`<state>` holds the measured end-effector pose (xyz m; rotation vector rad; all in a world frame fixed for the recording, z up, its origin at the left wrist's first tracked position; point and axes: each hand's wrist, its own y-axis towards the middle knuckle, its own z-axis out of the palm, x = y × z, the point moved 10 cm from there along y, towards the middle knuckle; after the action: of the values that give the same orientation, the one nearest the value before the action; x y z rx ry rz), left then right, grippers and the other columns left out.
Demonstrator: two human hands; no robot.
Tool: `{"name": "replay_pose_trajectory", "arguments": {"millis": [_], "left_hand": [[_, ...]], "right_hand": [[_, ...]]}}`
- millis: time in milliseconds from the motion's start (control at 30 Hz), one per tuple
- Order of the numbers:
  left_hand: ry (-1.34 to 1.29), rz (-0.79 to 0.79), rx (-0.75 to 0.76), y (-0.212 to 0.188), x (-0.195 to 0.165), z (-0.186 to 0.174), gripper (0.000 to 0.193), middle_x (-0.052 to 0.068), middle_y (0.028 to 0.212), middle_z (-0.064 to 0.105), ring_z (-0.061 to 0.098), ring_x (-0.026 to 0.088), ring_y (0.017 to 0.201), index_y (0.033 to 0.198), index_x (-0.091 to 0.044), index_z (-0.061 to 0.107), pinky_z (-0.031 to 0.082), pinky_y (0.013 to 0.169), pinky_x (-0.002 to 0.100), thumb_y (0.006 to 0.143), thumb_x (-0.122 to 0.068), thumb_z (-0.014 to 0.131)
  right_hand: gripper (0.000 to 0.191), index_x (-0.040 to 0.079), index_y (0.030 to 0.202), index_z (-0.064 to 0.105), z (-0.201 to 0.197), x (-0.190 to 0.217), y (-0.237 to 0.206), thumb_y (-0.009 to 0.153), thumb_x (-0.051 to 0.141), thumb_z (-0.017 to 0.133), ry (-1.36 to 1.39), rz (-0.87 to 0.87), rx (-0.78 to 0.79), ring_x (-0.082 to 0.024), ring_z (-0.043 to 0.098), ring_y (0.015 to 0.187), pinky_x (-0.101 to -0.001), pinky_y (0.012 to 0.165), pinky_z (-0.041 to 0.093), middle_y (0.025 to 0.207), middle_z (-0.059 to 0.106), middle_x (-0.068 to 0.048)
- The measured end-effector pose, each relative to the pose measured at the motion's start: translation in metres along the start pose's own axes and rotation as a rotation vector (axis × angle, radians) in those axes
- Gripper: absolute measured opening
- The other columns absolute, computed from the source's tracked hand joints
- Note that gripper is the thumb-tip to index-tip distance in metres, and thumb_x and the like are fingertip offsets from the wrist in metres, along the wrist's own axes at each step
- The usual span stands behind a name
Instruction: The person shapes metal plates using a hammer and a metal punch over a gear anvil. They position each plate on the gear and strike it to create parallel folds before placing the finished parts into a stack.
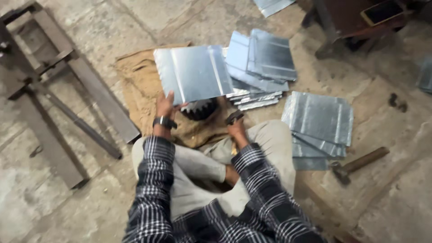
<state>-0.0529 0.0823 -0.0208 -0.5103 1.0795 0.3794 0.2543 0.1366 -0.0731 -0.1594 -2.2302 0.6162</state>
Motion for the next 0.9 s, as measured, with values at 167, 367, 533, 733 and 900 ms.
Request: {"name": "replay_pose_trajectory", "arguments": {"millis": [167, 367, 533, 733, 900], "left_hand": [[-0.076, -0.197, -0.245, -0.055, 0.050, -0.064, 0.048, 0.019, 0.127, 0.062, 0.070, 0.041, 0.105, 0.140, -0.005, 0.046, 0.065, 0.078, 0.056, 0.096, -0.021, 0.059], [0.669, 0.001, -0.528, -0.067, 0.024, -0.087, 0.043, 0.015, 0.105, 0.076, 0.075, 0.033, 0.097, 0.117, -0.002, 0.067, 0.058, 0.089, 0.046, 0.083, -0.026, 0.078], [0.890, 0.351, -0.844, -0.081, -0.028, -0.057, 0.067, 0.026, 0.110, 0.071, 0.068, 0.045, 0.102, 0.117, 0.002, 0.069, 0.053, 0.090, 0.049, 0.071, -0.043, 0.091], [0.784, -0.125, -0.577, -0.035, 0.011, -0.070, 0.061, 0.021, 0.112, 0.074, 0.071, 0.036, 0.104, 0.119, -0.002, 0.067, 0.055, 0.093, 0.044, 0.072, -0.033, 0.089], [0.630, -0.130, -0.478, -0.035, 0.010, -0.051, 0.045, 0.018, 0.110, 0.077, 0.074, 0.032, 0.102, 0.117, -0.004, 0.073, 0.056, 0.093, 0.041, 0.080, -0.027, 0.084]], "right_hand": [[0.088, -0.003, 0.145, 0.028, -0.015, -0.013, 0.024, 0.078, 0.028, 0.075, -0.032, 0.075, 0.042, -0.039, 0.072, 0.094, -0.0438, 0.081, 0.058, 0.113, 0.067, -0.029], [0.038, -0.004, 0.119, 0.047, 0.019, -0.018, -0.003, 0.088, 0.010, 0.064, 0.341, 0.093, 0.208, -0.025, 0.059, 0.049, -0.0409, 0.043, 0.046, 0.072, 0.063, -0.018], [0.022, -0.005, 0.084, 0.055, 0.007, -0.014, -0.008, 0.098, 0.010, 0.047, 0.474, 0.074, 0.483, -0.020, 0.053, 0.042, -0.0343, 0.036, 0.039, 0.060, 0.056, -0.012], [0.012, 0.004, 0.089, 0.056, 0.014, -0.025, -0.023, 0.097, 0.009, 0.048, 0.720, 0.318, 0.571, -0.011, 0.048, 0.047, -0.0216, 0.040, 0.038, 0.066, 0.059, -0.006], [0.024, -0.006, 0.110, 0.059, -0.001, -0.028, -0.037, 0.098, 0.016, 0.057, 0.994, 0.455, 0.555, -0.013, 0.062, 0.059, -0.0260, 0.055, 0.056, 0.073, 0.062, -0.006]]}}
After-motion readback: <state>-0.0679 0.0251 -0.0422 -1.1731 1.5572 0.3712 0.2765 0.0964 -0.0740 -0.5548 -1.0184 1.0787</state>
